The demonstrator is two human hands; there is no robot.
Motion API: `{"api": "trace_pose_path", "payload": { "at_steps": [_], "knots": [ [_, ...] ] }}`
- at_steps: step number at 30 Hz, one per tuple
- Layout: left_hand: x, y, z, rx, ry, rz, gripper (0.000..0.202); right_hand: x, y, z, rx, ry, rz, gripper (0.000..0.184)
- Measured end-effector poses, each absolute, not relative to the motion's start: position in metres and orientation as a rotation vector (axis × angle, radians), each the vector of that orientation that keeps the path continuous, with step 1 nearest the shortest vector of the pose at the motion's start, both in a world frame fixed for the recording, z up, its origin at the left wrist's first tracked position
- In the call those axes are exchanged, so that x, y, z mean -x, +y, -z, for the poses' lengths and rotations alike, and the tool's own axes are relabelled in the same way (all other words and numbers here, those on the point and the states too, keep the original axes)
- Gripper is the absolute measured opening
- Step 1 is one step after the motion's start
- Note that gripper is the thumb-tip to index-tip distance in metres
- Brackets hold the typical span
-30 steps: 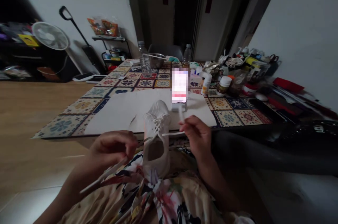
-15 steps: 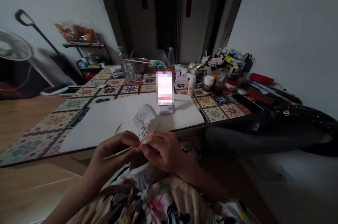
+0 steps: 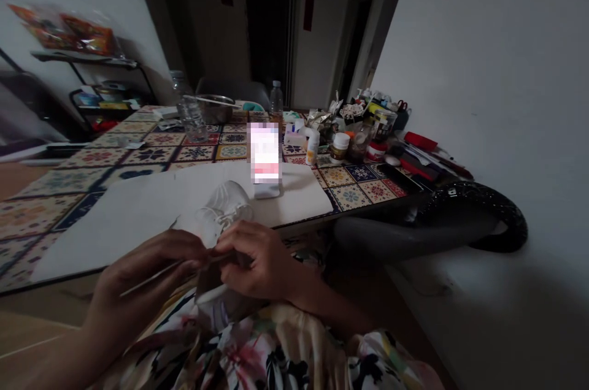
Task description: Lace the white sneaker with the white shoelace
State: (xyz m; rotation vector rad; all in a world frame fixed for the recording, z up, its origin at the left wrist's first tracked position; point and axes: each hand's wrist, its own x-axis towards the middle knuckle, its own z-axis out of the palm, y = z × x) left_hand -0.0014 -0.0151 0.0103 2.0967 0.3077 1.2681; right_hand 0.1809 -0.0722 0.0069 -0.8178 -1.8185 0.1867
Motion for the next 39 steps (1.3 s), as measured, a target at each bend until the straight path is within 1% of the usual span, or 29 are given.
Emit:
{"api": "trace_pose_path", "payload": {
  "at_steps": [3, 6, 8, 10, 12, 14, 15, 18, 20, 22, 25, 28, 30, 32, 34, 36, 39],
  "knots": [
    [-0.002, -0.017, -0.012, -1.938, 0.425, -1.189, 0.013, -0.182, -0.071, -0.002, 0.828, -1.833, -0.105, 0.008],
    [-0.006, -0.019, -0.013, -1.731, 0.541, -1.123, 0.004, -0.183, -0.073, 0.001, 0.831, -1.876, 0.135, 0.014],
    [-0.008, -0.019, -0.014, -1.606, 0.579, -1.066, 0.004, -0.185, -0.075, 0.002, 0.813, -1.914, 0.282, 0.015],
    [-0.008, -0.020, -0.013, -1.514, 0.593, -1.019, 0.007, -0.185, -0.077, 0.002, 0.801, -1.915, 0.312, 0.015],
    [-0.007, -0.018, -0.011, -1.464, 0.599, -0.997, 0.010, -0.184, -0.078, 0.002, 0.797, -1.863, 0.209, 0.013],
    [-0.007, -0.015, -0.009, -1.404, 0.606, -1.003, 0.012, -0.182, -0.077, 0.003, 0.760, -1.741, 0.014, 0.009],
    [-0.006, -0.012, -0.009, -1.349, 0.597, -1.024, 0.014, -0.182, -0.076, 0.003, 0.719, -1.648, -0.095, 0.010],
    [-0.004, 0.001, -0.009, -1.057, 0.488, -1.168, 0.024, -0.186, -0.071, 0.000, 0.561, -1.275, -0.453, 0.023],
    [0.002, 0.011, -0.011, -0.860, 0.386, -1.255, 0.026, -0.194, -0.067, -0.004, 0.494, -1.077, -0.671, 0.029],
    [0.011, 0.022, -0.011, -0.774, 0.323, -1.276, 0.025, -0.207, -0.065, -0.007, 0.482, -1.012, -0.787, 0.032],
    [0.026, 0.037, -0.006, -0.867, 0.303, -1.269, 0.024, -0.232, -0.065, -0.005, 0.535, -1.064, -0.731, 0.035],
    [0.037, 0.045, 0.004, -1.026, 0.354, -1.252, 0.027, -0.252, -0.066, 0.003, 0.667, -1.177, -0.646, 0.049],
    [0.041, 0.046, 0.010, -1.148, 0.388, -1.183, 0.029, -0.258, -0.067, 0.008, 0.773, -1.317, -0.670, 0.060],
    [0.043, 0.042, 0.012, -1.316, 0.439, -1.049, 0.027, -0.258, -0.067, 0.010, 0.852, -1.447, -0.741, 0.063],
    [0.042, 0.035, 0.011, -1.541, 0.532, -0.857, 0.027, -0.252, -0.066, 0.009, 0.961, -1.568, -0.775, 0.056],
    [0.038, 0.029, 0.009, -1.781, 0.628, -0.696, 0.028, -0.243, -0.064, 0.007, 1.097, -1.661, -0.726, 0.044],
    [0.033, 0.026, 0.008, -2.047, 0.651, -0.597, 0.026, -0.233, -0.064, 0.005, 1.264, -1.749, -0.682, 0.030]
  ]
}}
